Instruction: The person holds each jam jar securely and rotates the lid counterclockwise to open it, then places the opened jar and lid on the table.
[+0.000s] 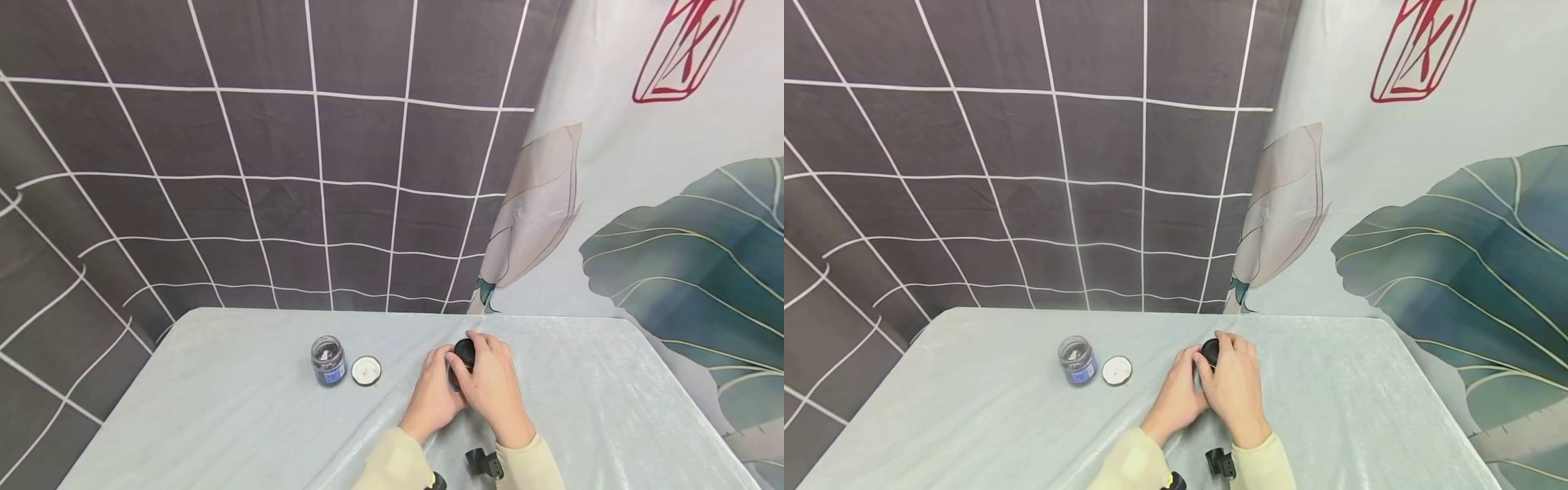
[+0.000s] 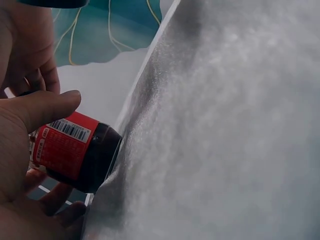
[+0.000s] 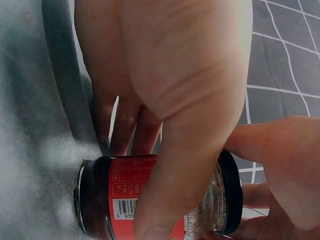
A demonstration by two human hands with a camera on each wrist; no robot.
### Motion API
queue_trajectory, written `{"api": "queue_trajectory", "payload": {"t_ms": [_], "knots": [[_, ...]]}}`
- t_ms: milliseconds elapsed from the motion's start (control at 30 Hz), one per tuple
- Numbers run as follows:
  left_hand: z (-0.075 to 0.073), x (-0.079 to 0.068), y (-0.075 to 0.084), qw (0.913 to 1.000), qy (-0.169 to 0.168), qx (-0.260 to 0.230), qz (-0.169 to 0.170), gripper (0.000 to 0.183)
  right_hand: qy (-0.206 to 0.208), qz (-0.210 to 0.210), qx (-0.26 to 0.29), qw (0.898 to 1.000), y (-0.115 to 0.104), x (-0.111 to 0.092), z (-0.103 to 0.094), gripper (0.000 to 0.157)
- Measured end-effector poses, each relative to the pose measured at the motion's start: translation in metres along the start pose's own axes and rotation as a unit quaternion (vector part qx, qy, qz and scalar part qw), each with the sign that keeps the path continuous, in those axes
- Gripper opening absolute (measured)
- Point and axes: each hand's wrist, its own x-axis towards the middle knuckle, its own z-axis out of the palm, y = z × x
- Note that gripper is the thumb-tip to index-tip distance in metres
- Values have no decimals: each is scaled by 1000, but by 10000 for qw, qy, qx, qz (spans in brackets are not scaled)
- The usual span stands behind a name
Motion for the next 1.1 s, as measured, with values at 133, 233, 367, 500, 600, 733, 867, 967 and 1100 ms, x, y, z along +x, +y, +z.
{"api": "queue_trajectory", "payload": {"t_ms": [133, 233, 367, 500, 600, 733, 867, 967, 1100], "knots": [[3, 3, 0, 9995, 88, 85, 302, 62, 15, -47, 15, 10000, -1, 0, 0, 46], [7, 7, 0, 9981, 165, 275, 529, 55, -18, -20, 22, 10000, -1, 0, 0, 46], [11, 10, 1, 9955, 120, 638, 692, 52, -61, 5, 11, 10000, -1, -1, -1, 47], [11, 11, 2, 9946, 49, 771, 689, 55, -34, -25, 2, 10000, -1, -1, 0, 47], [12, 12, 1, 9944, 46, 791, 697, 56, -6, -57, -10, 10000, -1, 0, 1, 46], [13, 14, -1, 9951, 8, 775, 606, 55, 12, -73, -35, 10000, 0, 0, 1, 46], [13, 16, -1, 9969, -20, 694, 381, 47, 11, -80, -64, 9999, 0, 0, 0, 46], [13, 16, -2, 9979, -20, 606, 236, 42, -3, -88, -61, 9999, 0, 0, 1, 46], [12, 16, -1, 9985, 52, 525, 174, 39, -39, -78, -25, 10000, 0, 0, 1, 46]]}}
